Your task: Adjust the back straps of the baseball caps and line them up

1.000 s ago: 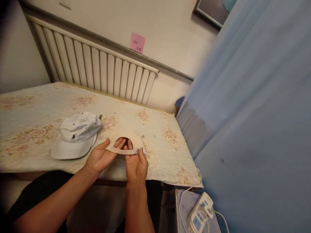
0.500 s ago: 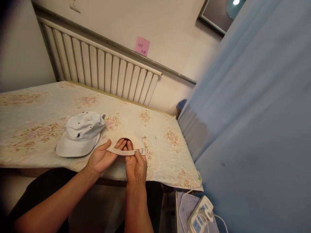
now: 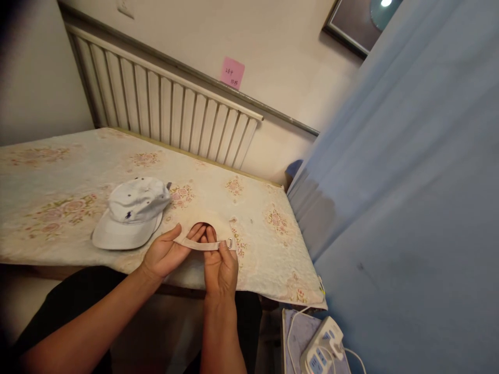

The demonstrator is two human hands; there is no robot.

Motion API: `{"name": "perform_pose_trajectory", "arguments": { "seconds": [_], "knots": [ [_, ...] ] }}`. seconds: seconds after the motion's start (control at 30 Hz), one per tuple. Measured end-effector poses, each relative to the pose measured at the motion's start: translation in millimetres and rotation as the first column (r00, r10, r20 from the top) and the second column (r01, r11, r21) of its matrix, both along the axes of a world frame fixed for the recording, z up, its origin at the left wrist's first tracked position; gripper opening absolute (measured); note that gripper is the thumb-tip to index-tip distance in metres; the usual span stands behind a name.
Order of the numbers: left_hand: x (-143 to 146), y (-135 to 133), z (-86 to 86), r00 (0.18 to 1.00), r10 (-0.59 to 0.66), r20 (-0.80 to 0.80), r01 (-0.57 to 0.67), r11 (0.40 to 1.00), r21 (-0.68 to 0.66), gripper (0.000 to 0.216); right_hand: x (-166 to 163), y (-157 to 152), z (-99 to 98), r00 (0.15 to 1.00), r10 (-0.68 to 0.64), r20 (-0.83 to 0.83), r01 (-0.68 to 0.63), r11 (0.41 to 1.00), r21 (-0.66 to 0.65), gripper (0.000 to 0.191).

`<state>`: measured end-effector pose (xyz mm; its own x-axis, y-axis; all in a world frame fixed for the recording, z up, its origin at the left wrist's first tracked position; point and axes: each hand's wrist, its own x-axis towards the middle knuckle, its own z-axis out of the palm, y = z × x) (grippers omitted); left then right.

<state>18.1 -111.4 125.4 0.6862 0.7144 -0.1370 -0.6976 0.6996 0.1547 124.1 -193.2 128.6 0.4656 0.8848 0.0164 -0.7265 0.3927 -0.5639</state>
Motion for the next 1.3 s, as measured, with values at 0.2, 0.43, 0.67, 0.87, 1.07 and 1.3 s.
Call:
{"name": "perform_pose_trajectory", "arguments": {
  "seconds": [0.2,0.43,0.67,0.87,1.07,1.3],
  "knots": [
    [1,-2,1.7,1.0,-0.008,-0.008,0.008,1.0,0.002,0.052,-1,-1,-0.7,0.999,0.01,-0.031,-0.01,1.0,0.019,0.033],
    [1,-7,4.1,0.999,-0.05,0.014,0.051,0.996,-0.067,0.053,-3,-1,-0.4,1.0,-0.014,-0.023,0.014,1.0,0.002,0.042],
    [0,-12,12.3,0.999,-0.045,-0.022,0.044,0.996,-0.082,0.051,-3,0,-3.1,1.0,-0.007,-0.021,0.008,1.0,0.024,0.053],
    [-1,-11,9.1,1.0,-0.025,-0.014,0.024,0.998,-0.06,0.051,-3,-1,-3.6,1.0,-0.017,0.007,0.017,1.0,0.018,0.05],
    [-2,-7,0.6,1.0,-0.028,0.001,0.028,0.996,-0.088,0.057,-5,-3,-7.9,0.99,-0.07,0.118,0.087,0.987,-0.139,0.029],
    [-3,-7,0.7,1.0,0.023,-0.007,-0.023,0.998,-0.053,0.058,-4,-4,-19.2,0.949,-0.116,0.293,0.2,0.94,-0.277,0.031]
  ]
}}
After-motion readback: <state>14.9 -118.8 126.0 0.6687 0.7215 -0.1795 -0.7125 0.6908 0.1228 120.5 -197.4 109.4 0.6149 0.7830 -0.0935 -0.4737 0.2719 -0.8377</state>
